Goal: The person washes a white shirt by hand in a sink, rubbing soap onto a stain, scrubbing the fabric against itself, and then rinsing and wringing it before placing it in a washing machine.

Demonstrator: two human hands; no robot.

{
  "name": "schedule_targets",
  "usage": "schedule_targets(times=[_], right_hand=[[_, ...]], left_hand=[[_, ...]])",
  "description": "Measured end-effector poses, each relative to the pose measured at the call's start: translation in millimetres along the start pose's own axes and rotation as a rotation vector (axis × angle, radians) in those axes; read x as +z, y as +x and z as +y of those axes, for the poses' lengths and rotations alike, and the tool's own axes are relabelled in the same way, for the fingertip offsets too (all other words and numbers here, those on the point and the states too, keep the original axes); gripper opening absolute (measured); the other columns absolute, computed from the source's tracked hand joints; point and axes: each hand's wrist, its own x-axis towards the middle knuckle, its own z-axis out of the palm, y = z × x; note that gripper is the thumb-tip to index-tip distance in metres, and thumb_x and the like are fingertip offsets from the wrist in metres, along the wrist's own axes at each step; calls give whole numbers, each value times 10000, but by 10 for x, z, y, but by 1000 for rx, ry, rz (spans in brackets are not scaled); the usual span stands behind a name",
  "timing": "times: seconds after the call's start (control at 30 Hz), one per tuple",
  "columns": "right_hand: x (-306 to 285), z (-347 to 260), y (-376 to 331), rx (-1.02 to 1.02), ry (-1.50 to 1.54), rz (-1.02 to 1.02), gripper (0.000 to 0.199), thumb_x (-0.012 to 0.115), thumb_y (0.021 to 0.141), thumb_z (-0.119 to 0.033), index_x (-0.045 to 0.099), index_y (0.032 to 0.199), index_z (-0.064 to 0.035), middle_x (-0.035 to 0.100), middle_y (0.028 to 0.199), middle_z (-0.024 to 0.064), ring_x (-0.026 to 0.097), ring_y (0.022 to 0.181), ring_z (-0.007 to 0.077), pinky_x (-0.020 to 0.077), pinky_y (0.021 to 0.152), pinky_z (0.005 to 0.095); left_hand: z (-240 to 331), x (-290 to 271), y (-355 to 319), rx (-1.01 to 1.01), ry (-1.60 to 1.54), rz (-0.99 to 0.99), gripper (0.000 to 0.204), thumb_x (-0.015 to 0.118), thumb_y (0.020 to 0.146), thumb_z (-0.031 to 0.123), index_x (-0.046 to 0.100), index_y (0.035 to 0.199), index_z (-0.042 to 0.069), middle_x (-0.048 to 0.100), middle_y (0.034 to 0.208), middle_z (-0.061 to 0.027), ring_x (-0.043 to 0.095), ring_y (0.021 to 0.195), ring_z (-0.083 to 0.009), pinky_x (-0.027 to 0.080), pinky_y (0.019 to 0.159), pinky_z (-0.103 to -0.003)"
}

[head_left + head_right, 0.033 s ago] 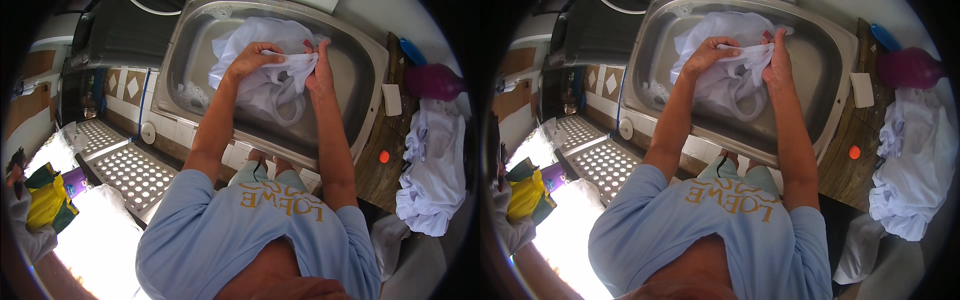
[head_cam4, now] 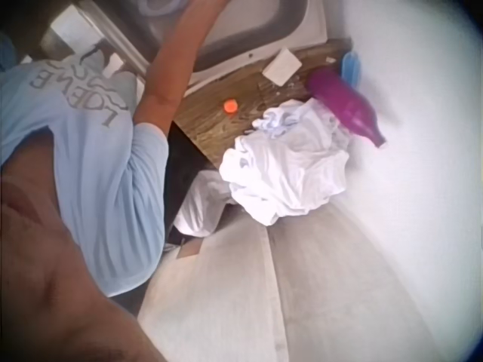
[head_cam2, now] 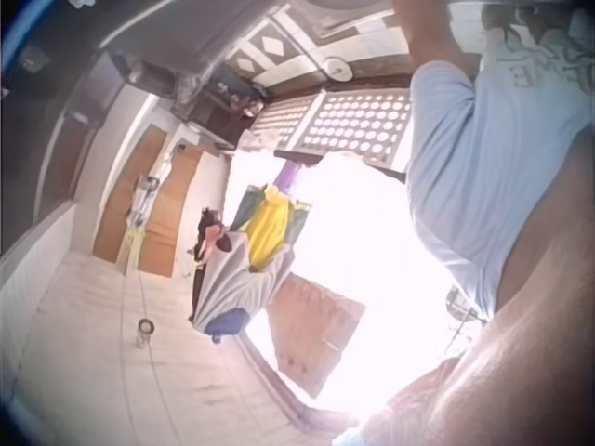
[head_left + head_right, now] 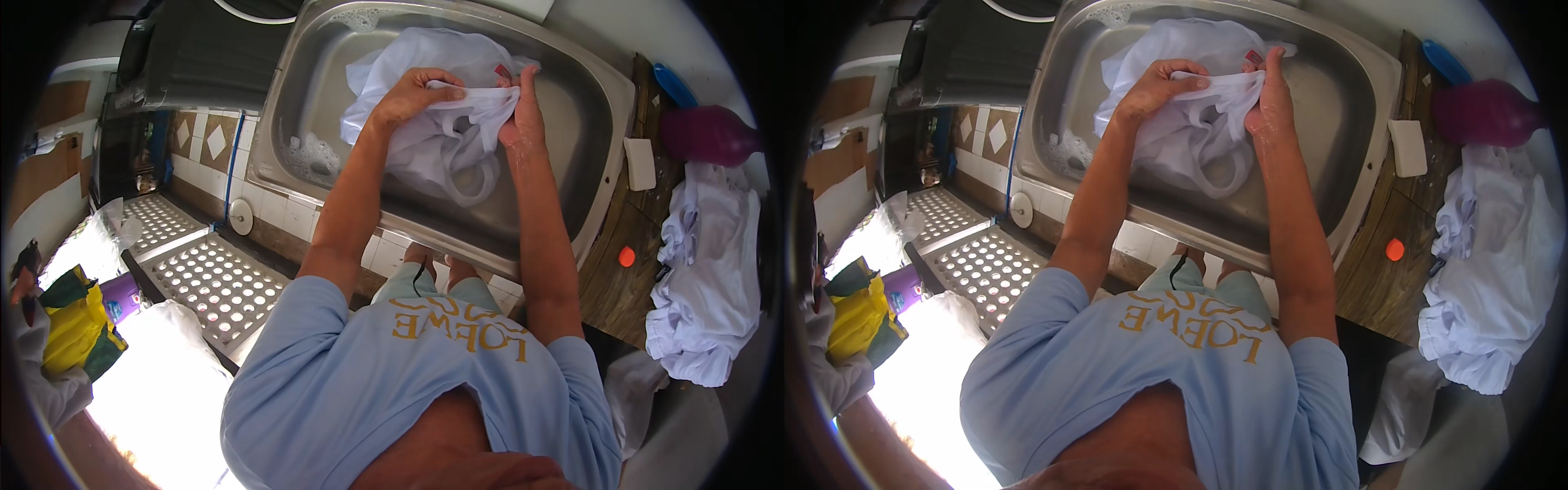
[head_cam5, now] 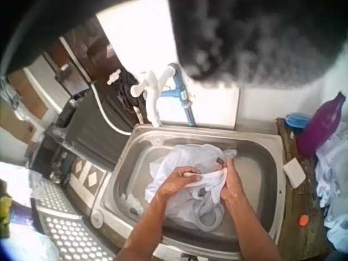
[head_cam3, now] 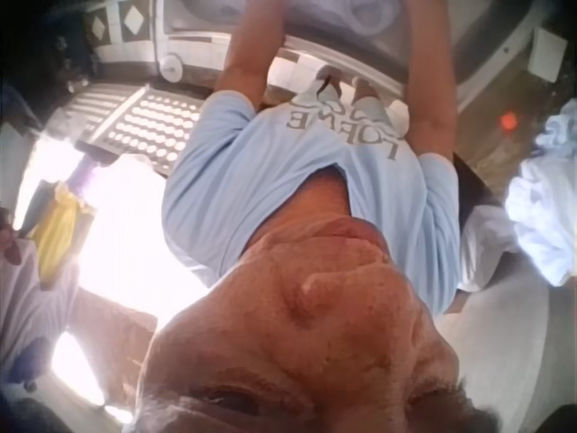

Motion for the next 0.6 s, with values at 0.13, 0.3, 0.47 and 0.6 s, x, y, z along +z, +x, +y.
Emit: schedule_targets(times=[0.13,0.3,0.47,0.6], right_hand=[[49,27,-22,-16,-5,5,587,620,813,-554,515,1014,-13,492,880,42,489,794,146,486,750,347],[97,8,-89,-12,-26,-14,596,611,817,-558,501,1040,-16,488,881,47,493,803,162,485,753,361],[61,14,-63,-1,-19,-42,599,607,818,-560,491,1057,-23,477,892,48,498,822,170,488,762,373],[65,22,-74,-6,-24,-24,582,603,824,-555,493,1048,-30,472,905,51,502,842,169,492,762,374]], left_hand=[[-6,-17,25,142,-53,16,115,702,819,137,645,909,96,608,926,48,525,897,-64,395,847,-229],[-36,-22,49,185,-86,-2,95,681,841,154,647,905,93,607,905,51,516,916,-70,385,865,-244],[6,-13,26,173,-94,-5,109,669,851,162,648,923,84,615,908,42,529,903,-73,398,855,-241],[21,-11,6,145,-112,-9,138,658,858,163,651,953,64,624,911,22,545,885,-80,417,844,-240]])
